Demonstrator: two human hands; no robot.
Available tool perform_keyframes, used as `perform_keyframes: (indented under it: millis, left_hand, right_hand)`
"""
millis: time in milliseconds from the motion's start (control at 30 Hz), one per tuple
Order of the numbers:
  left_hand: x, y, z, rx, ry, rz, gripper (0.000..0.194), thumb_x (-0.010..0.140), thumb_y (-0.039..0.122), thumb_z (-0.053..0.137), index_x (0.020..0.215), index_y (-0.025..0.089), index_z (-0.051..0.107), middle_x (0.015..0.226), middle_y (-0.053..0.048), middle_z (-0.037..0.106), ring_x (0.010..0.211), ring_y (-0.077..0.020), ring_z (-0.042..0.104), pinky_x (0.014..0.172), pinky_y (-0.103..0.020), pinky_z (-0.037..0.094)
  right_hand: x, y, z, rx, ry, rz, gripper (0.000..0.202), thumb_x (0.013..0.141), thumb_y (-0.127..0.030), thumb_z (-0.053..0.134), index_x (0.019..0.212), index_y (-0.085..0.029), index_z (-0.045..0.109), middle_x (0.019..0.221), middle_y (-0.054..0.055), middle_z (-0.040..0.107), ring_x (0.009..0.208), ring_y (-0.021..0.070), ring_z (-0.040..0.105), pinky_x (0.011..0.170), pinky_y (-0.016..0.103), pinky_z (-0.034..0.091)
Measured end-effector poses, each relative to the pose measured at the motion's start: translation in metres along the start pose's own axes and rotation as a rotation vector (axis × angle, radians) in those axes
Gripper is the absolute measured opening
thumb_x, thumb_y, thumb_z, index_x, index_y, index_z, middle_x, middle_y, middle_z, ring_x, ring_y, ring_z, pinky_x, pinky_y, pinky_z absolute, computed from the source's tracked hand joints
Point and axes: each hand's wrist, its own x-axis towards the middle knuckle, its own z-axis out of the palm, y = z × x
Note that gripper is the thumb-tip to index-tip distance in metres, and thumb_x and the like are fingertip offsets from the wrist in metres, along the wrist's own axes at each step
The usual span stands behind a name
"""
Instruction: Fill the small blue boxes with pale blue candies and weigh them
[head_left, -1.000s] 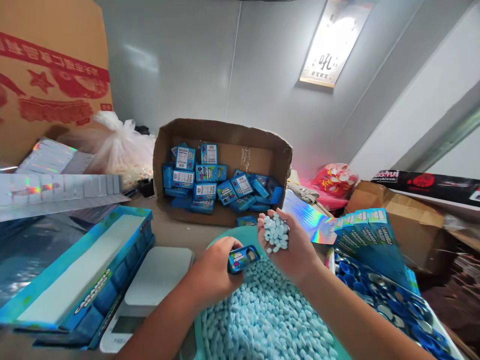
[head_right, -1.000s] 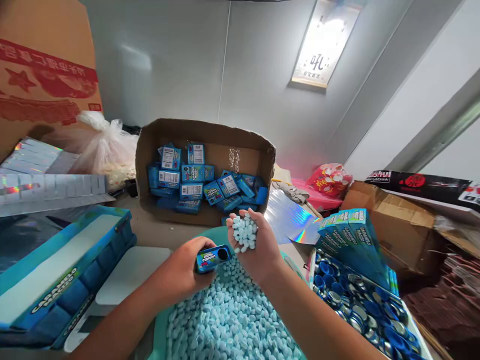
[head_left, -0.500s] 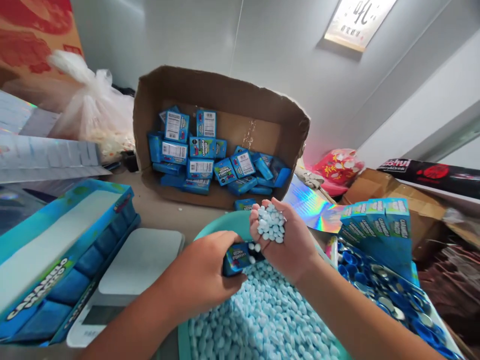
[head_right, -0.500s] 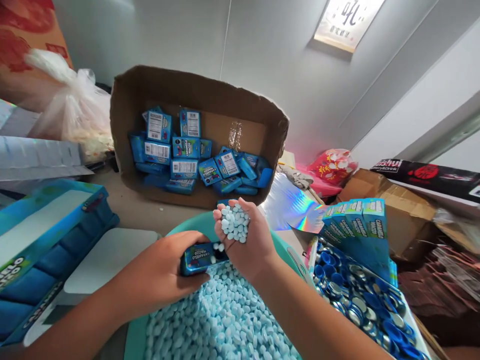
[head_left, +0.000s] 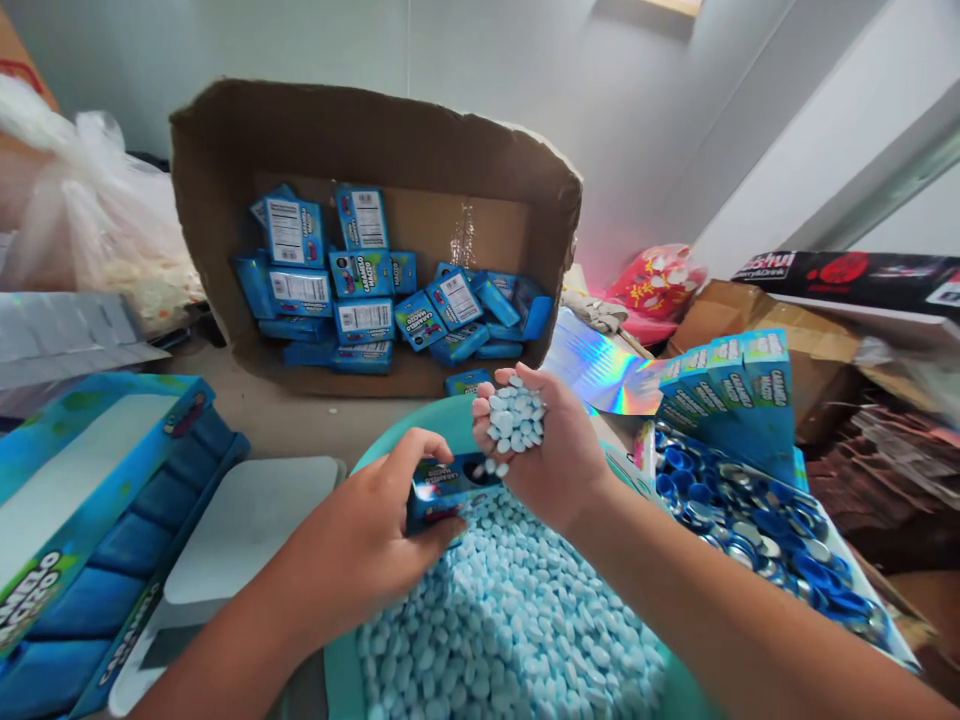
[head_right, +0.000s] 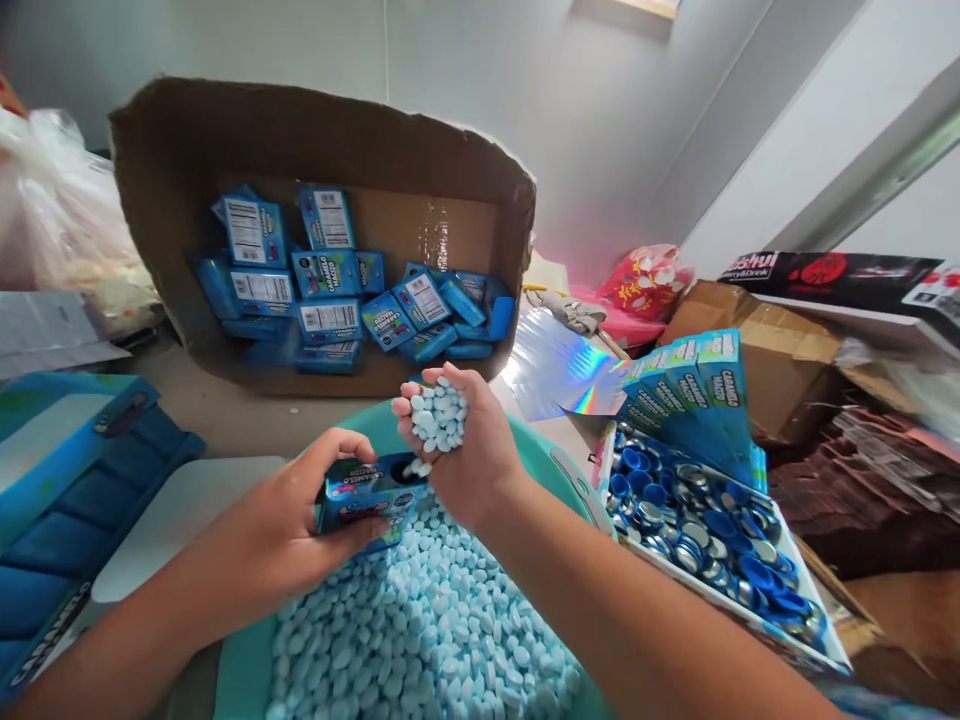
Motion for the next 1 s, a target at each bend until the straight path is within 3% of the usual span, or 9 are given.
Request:
perform_keyframes:
  millis: [267,567,767,1000]
  left_hand:
    - [-0.001,0.004,-0.002,-0.041,-0.085,0.006,0.023,0.089,0.034,0.064,0.107,0.030,0.051,0.095,0.004,0.062,0.070,-0.0143,0.056,0.060,-0.024,0.040]
    - [-0.003,0.007,-0.005,-0.061,-0.066,-0.053,0.029,0.089,0.039,0.065,0.112,0.034,0.048,0.093,0.007,0.064,0.077,-0.0161,0.061,0.066,-0.026,0.044]
    - [-0.003,0.001,-0.001,-0.048,-0.026,0.010,0.061,0.089,0.039,0.067,0.140,0.043,0.032,0.130,0.003,0.063,0.110,-0.0218,0.066,0.079,-0.030,0.052]
    - [-0.006,-0.006,0.003,0.081,-0.088,0.147,0.053,0.092,0.034,0.062,0.139,0.035,0.038,0.141,0.000,0.059,0.127,-0.0258,0.058,0.100,-0.040,0.050]
  right_hand:
    - [0.001,-0.001,-0.003,-0.001,0.000,0.036,0.016,0.089,-0.023,0.059,0.077,-0.014,0.065,0.072,0.007,0.069,0.060,0.0147,0.067,0.053,0.020,0.056]
    - [0.000,0.000,0.000,-0.081,0.040,-0.037,0.017,0.088,-0.027,0.061,0.076,-0.015,0.065,0.069,0.005,0.068,0.058,0.0146,0.066,0.053,0.021,0.055]
    - [-0.002,0.001,0.002,-0.103,0.067,-0.035,0.017,0.087,-0.026,0.061,0.076,-0.015,0.066,0.069,0.005,0.069,0.058,0.0145,0.066,0.053,0.021,0.055]
    - [-0.004,0.001,0.001,-0.094,0.032,0.005,0.020,0.089,-0.027,0.060,0.074,-0.015,0.067,0.069,0.005,0.069,0.059,0.0143,0.066,0.055,0.021,0.056]
